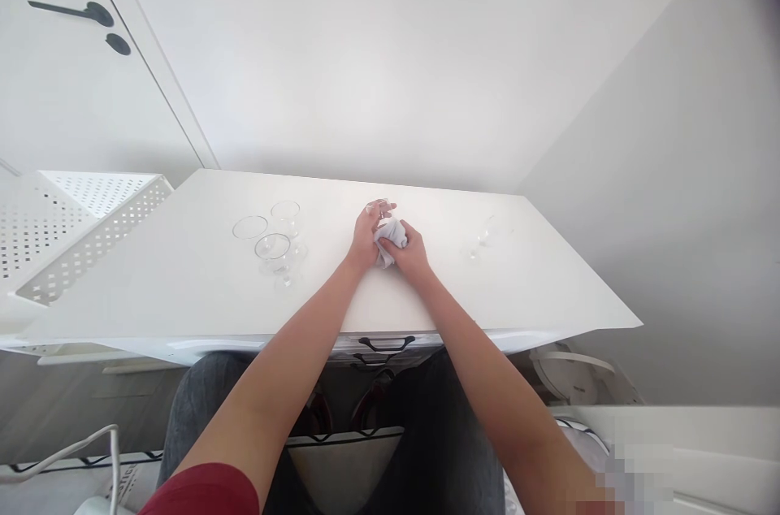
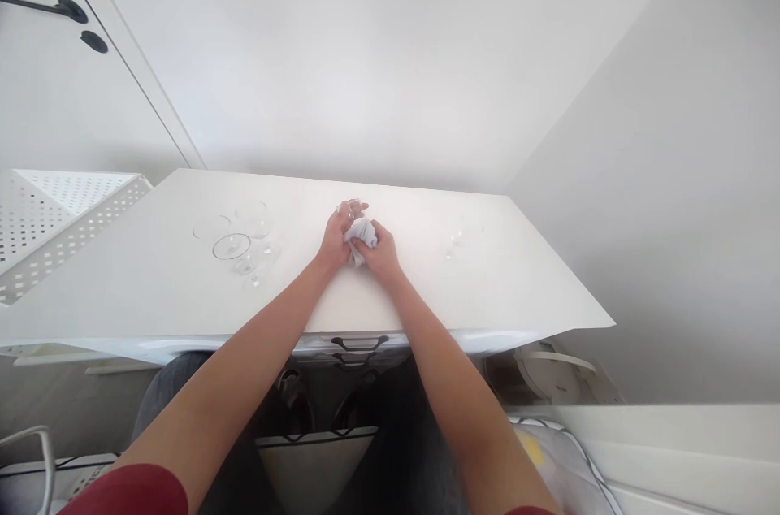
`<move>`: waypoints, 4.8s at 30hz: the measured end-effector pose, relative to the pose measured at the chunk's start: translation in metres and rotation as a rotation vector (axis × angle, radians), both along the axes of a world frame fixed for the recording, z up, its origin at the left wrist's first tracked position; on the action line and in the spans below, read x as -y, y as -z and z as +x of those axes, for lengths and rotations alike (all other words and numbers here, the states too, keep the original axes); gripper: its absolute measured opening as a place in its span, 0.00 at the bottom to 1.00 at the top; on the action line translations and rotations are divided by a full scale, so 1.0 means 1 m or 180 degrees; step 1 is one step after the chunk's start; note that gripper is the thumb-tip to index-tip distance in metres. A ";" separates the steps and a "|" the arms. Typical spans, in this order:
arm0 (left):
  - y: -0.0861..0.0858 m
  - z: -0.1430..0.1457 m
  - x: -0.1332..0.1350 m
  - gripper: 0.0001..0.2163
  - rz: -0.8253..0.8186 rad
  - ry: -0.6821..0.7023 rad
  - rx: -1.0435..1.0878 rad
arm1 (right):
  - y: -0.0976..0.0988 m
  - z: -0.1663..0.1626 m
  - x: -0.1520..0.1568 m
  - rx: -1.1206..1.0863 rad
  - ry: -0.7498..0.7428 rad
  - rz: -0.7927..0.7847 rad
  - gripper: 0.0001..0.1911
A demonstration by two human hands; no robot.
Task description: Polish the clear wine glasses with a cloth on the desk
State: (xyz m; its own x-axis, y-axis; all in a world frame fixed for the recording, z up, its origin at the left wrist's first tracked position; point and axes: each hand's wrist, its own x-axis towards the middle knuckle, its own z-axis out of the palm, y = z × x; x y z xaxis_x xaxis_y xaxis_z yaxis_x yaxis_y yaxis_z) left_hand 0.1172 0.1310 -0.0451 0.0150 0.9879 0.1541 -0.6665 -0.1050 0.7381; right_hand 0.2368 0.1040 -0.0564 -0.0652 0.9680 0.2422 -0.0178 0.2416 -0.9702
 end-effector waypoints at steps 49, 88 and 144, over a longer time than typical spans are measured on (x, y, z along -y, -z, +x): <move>-0.003 -0.003 0.001 0.22 -0.0079 0.0303 0.0235 | -0.005 0.002 -0.001 -0.0875 -0.0717 -0.0873 0.19; -0.009 -0.004 0.005 0.23 -0.0190 0.0234 0.0160 | -0.009 0.004 0.001 -0.0740 -0.1049 -0.0995 0.21; -0.005 -0.007 0.004 0.13 0.0140 -0.0310 0.0306 | -0.004 0.007 -0.016 -0.2202 0.0243 -0.0410 0.17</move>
State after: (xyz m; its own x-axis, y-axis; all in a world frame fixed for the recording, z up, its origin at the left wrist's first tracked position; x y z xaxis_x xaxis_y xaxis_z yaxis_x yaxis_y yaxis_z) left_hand 0.1101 0.1273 -0.0400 -0.0975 0.9763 0.1934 -0.7190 -0.2034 0.6646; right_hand 0.2441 0.1198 -0.0528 0.1314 0.9875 0.0867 -0.6283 0.1507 -0.7633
